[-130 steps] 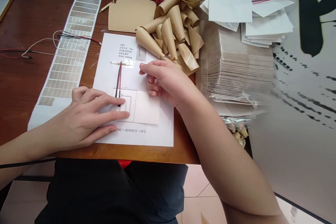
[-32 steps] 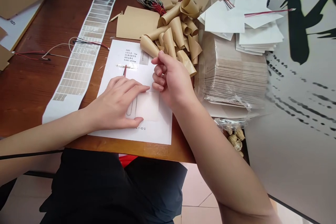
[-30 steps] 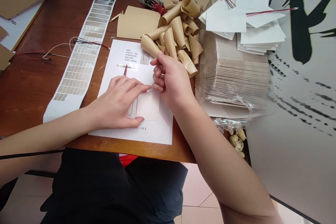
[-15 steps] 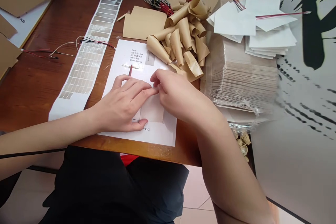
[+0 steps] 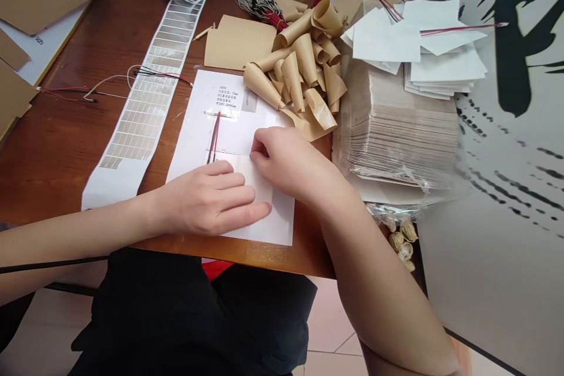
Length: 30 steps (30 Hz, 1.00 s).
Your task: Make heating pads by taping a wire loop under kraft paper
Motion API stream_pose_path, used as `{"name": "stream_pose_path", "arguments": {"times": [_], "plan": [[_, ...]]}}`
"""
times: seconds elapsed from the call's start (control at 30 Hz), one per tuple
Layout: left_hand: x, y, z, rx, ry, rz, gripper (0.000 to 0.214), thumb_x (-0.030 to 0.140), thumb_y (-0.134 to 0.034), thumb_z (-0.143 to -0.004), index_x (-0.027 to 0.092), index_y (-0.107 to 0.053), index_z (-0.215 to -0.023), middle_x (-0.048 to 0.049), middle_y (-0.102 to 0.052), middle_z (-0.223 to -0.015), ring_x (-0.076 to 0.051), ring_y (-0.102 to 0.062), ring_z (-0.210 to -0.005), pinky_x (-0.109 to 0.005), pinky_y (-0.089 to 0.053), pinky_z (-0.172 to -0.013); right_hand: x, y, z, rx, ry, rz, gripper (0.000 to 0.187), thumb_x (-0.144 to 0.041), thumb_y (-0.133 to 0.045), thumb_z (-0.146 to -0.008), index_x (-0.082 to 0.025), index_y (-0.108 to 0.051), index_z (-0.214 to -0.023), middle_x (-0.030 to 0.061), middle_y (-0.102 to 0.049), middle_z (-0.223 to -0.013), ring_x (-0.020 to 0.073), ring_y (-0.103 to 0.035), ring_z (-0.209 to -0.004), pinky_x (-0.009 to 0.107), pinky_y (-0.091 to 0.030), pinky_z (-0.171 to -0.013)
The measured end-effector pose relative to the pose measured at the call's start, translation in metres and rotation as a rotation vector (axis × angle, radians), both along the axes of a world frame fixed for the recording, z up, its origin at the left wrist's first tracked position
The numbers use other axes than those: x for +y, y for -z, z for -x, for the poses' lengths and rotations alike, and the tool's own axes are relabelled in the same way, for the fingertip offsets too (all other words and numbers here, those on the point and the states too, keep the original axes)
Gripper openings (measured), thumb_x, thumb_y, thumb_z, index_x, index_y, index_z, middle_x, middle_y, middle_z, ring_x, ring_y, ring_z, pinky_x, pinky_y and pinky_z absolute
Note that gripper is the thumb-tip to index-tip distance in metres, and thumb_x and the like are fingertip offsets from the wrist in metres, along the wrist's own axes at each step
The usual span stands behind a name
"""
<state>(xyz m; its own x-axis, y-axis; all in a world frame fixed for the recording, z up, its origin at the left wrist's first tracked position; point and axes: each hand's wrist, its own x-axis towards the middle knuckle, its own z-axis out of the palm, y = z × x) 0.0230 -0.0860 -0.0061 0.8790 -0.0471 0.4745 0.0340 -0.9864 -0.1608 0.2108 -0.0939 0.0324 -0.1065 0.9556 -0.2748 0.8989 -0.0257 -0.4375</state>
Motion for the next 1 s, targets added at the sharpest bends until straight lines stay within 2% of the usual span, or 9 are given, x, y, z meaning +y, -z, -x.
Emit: {"name": "stream_pose_path", "arguments": {"times": [0.1, 0.2, 0.3, 0.47, 0.67, 0.8, 0.9, 1.0], "plan": [[-0.001, 0.0, -0.002, 0.042, 0.052, -0.017, 0.028, 0.007, -0.049, -0.097, 0.023, -0.06, -0.076, 0.0025, -0.062, -0.074, -0.014, -0.05, -0.069, -0.034, -0.034, -0.065, 0.0, 0.005, -0.001, -0.029, -0.01, -0.029, 0.018, -0.013, -0.055, -0.084, -0.022, -0.051, -0.068, 0.0032, -0.063, -0.071, 0.0167, -0.051, -0.065, 0.03, -0.036, -0.061], [0.0, -0.001, -0.001, 0.062, 0.051, -0.007, 0.035, 0.005, -0.05, -0.097, 0.021, -0.055, -0.066, 0.0019, -0.065, -0.076, -0.014, -0.053, -0.075, -0.034, -0.036, -0.07, 0.001, 0.008, -0.002, -0.053, -0.025, -0.057, 0.016, -0.014, -0.054, -0.084, -0.022, -0.051, -0.07, 0.0043, -0.063, -0.072, 0.0174, -0.051, -0.066, 0.03, -0.035, -0.062], [0.001, -0.001, 0.001, 0.075, 0.042, 0.026, 0.032, 0.007, -0.05, -0.097, 0.021, -0.058, -0.07, 0.0019, -0.067, -0.079, -0.013, -0.053, -0.078, -0.033, -0.036, -0.073, 0.001, 0.01, -0.002, -0.067, -0.039, -0.055, 0.014, -0.014, -0.054, -0.085, -0.021, -0.053, -0.072, 0.0046, -0.064, -0.074, 0.018, -0.052, -0.068, 0.03, -0.035, -0.062], [0.001, -0.001, -0.001, -0.004, 0.042, 0.044, 0.024, 0.009, -0.052, -0.098, 0.022, -0.058, -0.078, 0.0051, -0.063, -0.075, -0.012, -0.047, -0.068, -0.03, -0.035, -0.067, 0.0, 0.01, -0.001, -0.094, -0.034, -0.056, 0.013, -0.015, -0.054, -0.085, -0.021, -0.055, -0.074, 0.0036, -0.065, -0.074, 0.0178, -0.052, -0.066, 0.029, -0.035, -0.06], [-0.002, 0.0, -0.002, 0.022, 0.061, 0.085, 0.025, 0.007, -0.057, -0.094, 0.02, -0.061, -0.073, 0.0039, -0.062, -0.068, -0.013, -0.05, -0.067, -0.029, -0.039, -0.065, 0.002, 0.011, -0.004, -0.096, -0.001, -0.072, 0.015, -0.01, -0.052, -0.086, -0.019, -0.062, -0.079, 0.0059, -0.07, -0.079, 0.0201, -0.059, -0.073, 0.029, -0.039, -0.063], [-0.004, 0.001, -0.001, 0.087, 0.076, 0.123, 0.026, 0.007, -0.053, -0.096, 0.02, -0.068, -0.079, 0.0022, -0.067, -0.07, -0.013, -0.056, -0.07, -0.03, -0.042, -0.068, 0.005, 0.014, -0.007, -0.068, 0.05, -0.187, 0.025, -0.003, -0.048, -0.085, -0.017, -0.069, -0.084, 0.0086, -0.074, -0.087, 0.0224, -0.065, -0.081, 0.032, -0.044, -0.071], [0.001, -0.006, 0.004, 0.069, 0.089, 0.261, 0.023, 0.011, -0.053, -0.097, 0.021, -0.072, -0.088, 0.0023, -0.073, -0.076, -0.013, -0.059, -0.072, -0.03, -0.043, -0.067, 0.005, 0.017, -0.005, 0.047, -0.03, -0.349, 0.028, -0.003, -0.048, -0.086, -0.016, -0.073, -0.088, 0.008, -0.074, -0.088, 0.0224, -0.066, -0.083, 0.033, -0.046, -0.075], [0.017, -0.024, 0.015, -0.056, -0.029, 0.488, 0.02, 0.016, -0.054, -0.097, 0.021, -0.073, -0.093, 0.0002, -0.076, -0.088, -0.011, -0.064, -0.081, -0.027, -0.05, -0.074, 0.003, 0.018, 0.001, 0.149, -0.132, -0.468, 0.027, -0.005, -0.05, -0.086, -0.017, -0.075, -0.09, 0.0067, -0.074, -0.086, 0.0208, -0.067, -0.08, 0.031, -0.047, -0.072]]}}
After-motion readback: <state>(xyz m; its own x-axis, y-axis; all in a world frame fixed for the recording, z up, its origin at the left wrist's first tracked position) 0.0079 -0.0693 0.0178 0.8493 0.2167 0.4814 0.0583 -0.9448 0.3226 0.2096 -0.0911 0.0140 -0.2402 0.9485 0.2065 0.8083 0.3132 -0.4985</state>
